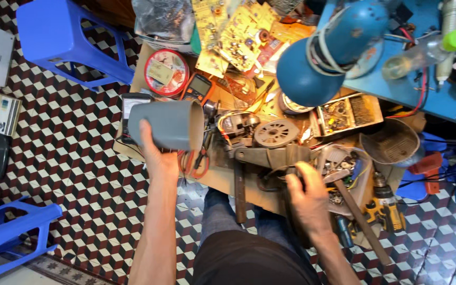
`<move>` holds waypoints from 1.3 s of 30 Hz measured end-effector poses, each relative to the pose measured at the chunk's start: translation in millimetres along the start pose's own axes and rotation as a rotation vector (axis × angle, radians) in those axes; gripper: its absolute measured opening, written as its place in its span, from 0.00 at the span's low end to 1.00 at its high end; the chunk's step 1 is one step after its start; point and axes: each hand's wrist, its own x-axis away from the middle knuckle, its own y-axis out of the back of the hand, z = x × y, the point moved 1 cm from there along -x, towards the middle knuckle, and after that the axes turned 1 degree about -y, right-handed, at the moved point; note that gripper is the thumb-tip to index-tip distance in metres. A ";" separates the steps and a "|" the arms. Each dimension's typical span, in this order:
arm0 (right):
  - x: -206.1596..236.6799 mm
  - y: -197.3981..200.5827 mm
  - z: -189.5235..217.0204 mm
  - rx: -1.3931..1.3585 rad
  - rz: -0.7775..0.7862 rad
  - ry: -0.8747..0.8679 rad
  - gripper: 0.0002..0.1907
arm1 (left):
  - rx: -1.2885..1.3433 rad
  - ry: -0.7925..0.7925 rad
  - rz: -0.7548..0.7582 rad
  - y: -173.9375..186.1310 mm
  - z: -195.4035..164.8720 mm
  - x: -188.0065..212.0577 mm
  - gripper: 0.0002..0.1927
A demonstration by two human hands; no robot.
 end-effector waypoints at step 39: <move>-14.2 -158.9 107.7 0.360 -0.040 0.206 0.41 | -0.753 -0.445 0.361 24.1 -112.5 -63.1 0.58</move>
